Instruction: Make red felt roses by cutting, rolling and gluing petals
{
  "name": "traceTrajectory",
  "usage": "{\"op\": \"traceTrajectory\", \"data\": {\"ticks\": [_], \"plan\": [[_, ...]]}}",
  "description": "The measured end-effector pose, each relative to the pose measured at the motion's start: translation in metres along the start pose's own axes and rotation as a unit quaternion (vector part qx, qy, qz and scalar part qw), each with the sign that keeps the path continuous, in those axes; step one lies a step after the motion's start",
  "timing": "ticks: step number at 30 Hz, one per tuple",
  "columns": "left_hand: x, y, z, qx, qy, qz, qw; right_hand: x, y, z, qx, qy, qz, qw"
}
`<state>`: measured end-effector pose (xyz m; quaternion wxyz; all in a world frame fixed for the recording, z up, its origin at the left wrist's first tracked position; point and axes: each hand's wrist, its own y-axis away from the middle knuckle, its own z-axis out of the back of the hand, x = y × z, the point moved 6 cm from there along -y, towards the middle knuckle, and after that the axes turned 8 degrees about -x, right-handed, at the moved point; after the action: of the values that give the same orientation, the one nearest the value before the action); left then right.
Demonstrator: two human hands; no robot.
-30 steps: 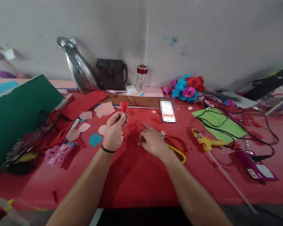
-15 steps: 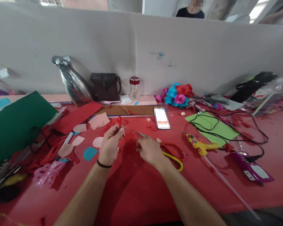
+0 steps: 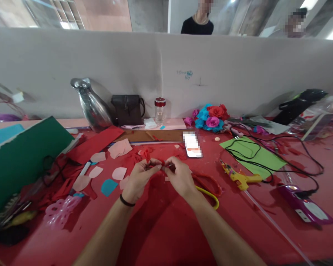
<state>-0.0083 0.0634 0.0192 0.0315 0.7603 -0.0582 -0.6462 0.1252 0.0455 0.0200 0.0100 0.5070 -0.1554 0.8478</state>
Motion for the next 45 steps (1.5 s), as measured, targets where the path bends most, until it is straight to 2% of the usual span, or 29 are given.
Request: {"op": "traceTrajectory", "data": {"ticks": [4, 10, 16, 22, 30, 34, 38, 40, 43, 45], "plan": [[0.001, 0.000, 0.000, 0.000, -0.008, -0.002, 1.000, 0.003, 0.000, -0.002, -0.004, -0.015, 0.020, 1.000], [0.005, 0.000, 0.005, -0.022, -0.025, 0.015, 0.999, 0.000, 0.000, -0.003, -0.013, -0.094, -0.008, 0.995], [0.011, -0.005, 0.010, -0.042, -0.007, 0.040, 0.998, -0.012, -0.002, -0.004, -0.028, -0.190, -0.080, 0.978], [0.011, -0.006, 0.011, -0.051, 0.013, 0.038, 0.998, -0.019, -0.002, -0.007, -0.023, -0.255, -0.133, 0.957], [0.009, -0.008, 0.014, -0.047, 0.020, 0.022, 0.998, -0.021, 0.001, -0.006, -0.015, -0.257, -0.189, 0.948], [0.007, -0.009, 0.015, -0.051, 0.032, 0.007, 0.998, -0.018, -0.001, -0.004, -0.021, -0.258, -0.170, 0.951], [0.001, -0.008, 0.020, -0.084, 0.052, 0.003, 0.995, -0.022, 0.000, -0.006, -0.012, -0.259, -0.180, 0.949], [-0.002, -0.008, 0.023, -0.097, 0.061, 0.001, 0.993, -0.024, 0.001, -0.008, -0.001, -0.229, -0.175, 0.958], [-0.003, -0.008, 0.024, -0.103, 0.069, 0.001, 0.992, -0.021, 0.001, -0.005, -0.009, -0.162, -0.131, 0.978], [0.000, -0.009, 0.023, -0.100, 0.071, 0.005, 0.992, -0.016, 0.002, -0.005, -0.002, -0.169, -0.131, 0.977]]}}
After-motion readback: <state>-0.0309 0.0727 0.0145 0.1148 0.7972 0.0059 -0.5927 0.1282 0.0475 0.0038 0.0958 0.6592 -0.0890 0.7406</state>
